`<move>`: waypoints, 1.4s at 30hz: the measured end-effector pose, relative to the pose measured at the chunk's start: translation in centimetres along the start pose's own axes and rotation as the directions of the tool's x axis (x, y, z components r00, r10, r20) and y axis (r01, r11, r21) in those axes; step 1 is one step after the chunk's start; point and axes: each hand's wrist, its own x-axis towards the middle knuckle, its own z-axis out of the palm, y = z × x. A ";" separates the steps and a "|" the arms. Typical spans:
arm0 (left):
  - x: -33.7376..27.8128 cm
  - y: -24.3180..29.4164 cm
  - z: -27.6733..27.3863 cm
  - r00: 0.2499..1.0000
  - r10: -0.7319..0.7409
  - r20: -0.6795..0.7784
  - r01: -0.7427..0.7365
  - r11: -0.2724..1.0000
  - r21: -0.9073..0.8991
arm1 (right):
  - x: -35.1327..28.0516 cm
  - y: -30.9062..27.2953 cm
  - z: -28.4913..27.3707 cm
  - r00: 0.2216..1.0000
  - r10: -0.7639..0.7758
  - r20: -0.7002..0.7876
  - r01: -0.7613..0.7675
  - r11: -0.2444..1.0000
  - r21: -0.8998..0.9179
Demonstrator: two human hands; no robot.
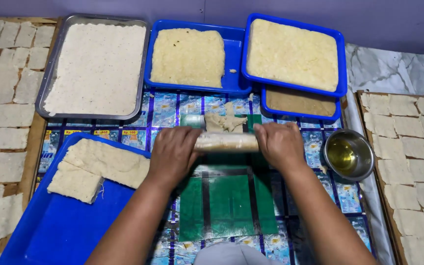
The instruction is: Flatten dough with a rolling pin, cut into squares using a scraper, and arrange them on a woven tray.
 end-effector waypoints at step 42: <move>9.6 -3.1 8.4 0.792 -0.491 0.362 0.518 0.855 0.027 | 7.0 0.5 10.1 0.998 -0.042 -0.044 0.052 0.963 0.264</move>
